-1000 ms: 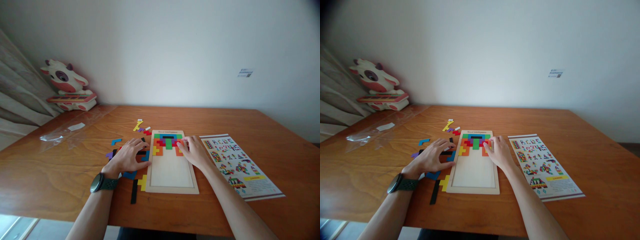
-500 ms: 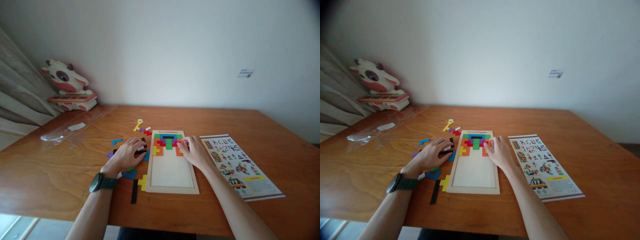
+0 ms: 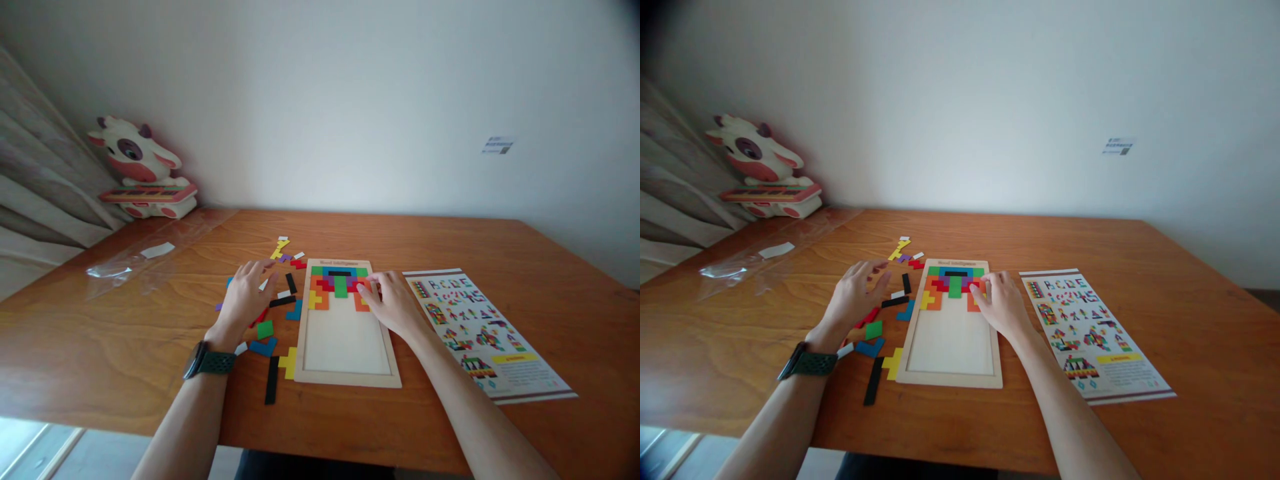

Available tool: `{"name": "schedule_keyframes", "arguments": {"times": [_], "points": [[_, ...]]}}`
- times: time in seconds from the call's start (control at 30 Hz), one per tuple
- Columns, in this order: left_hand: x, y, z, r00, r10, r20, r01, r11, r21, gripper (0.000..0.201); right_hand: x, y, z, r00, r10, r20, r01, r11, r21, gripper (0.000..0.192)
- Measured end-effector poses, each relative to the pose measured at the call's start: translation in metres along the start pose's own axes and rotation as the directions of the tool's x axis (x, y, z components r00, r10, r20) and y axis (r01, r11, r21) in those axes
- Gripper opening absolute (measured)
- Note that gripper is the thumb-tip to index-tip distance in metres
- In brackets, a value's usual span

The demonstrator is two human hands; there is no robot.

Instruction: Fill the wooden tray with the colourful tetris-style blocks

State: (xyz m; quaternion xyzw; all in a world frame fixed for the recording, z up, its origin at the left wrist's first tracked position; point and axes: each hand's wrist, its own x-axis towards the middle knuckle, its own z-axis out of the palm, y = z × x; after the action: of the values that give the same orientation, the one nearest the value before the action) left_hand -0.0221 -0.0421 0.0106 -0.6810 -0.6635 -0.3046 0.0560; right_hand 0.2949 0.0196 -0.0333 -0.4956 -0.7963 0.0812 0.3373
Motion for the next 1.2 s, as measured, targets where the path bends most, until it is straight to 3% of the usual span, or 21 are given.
{"name": "schedule_keyframes", "arguments": {"times": [0.13,0.23,0.43,0.6,0.7,0.77,0.83,0.9,0.93,1.03,1.13,1.2], "points": [[-0.002,-0.007,0.004,0.992,0.068,0.107,-0.080,0.990,0.112,0.030,0.000,0.001,0.001,1.000,-0.016,-0.009,0.016,1.000,-0.009,0.034],[-0.002,-0.007,0.004,0.983,0.077,0.165,-0.089,0.994,0.063,0.030,0.000,0.002,0.001,1.000,-0.024,-0.012,0.024,1.000,-0.010,0.034],[-0.002,0.010,-0.002,0.949,0.206,0.237,-0.203,0.978,-0.036,0.039,0.000,0.001,0.002,1.000,-0.012,-0.014,0.012,1.000,-0.019,0.034],[-0.003,0.008,-0.002,0.948,0.169,0.269,-0.166,0.986,-0.032,0.036,0.000,0.002,0.001,1.000,-0.024,-0.014,0.024,1.000,-0.017,0.031],[0.004,-0.006,-0.008,0.929,0.167,0.329,-0.144,0.985,-0.092,0.033,0.000,0.003,0.002,0.999,-0.039,-0.017,0.039,0.999,-0.014,0.029],[0.015,-0.019,-0.018,0.923,0.110,0.369,-0.068,0.990,-0.125,0.033,0.000,0.004,0.002,0.999,-0.038,-0.017,0.037,0.999,-0.011,0.029],[0.027,-0.031,-0.032,0.853,0.010,0.522,0.047,0.994,-0.096,0.030,0.000,0.005,0.003,1.000,-0.023,-0.016,0.023,1.000,-0.001,0.029],[0.038,-0.039,-0.047,0.715,-0.002,0.700,0.076,0.994,-0.075,0.027,0.000,0.005,0.004,1.000,-0.010,-0.013,0.010,1.000,0.010,0.030],[0.041,-0.042,-0.054,0.666,-0.004,0.746,0.084,0.994,-0.070,0.028,0.000,0.005,0.005,1.000,-0.007,-0.014,0.007,1.000,0.012,0.031],[0.043,-0.043,-0.065,0.602,-0.031,0.798,0.074,0.997,-0.017,0.031,0.000,0.006,0.006,1.000,-0.014,-0.027,0.014,1.000,0.001,0.032],[0.035,-0.038,-0.064,0.535,-0.071,0.842,0.040,0.998,0.059,0.024,-0.001,0.005,0.006,1.000,-0.020,-0.020,0.020,1.000,-0.011,0.034],[0.028,-0.033,-0.058,0.529,-0.065,0.846,-0.007,0.997,0.081,0.018,-0.001,0.005,0.005,1.000,-0.012,-0.010,0.012,1.000,-0.015,0.035]]}}
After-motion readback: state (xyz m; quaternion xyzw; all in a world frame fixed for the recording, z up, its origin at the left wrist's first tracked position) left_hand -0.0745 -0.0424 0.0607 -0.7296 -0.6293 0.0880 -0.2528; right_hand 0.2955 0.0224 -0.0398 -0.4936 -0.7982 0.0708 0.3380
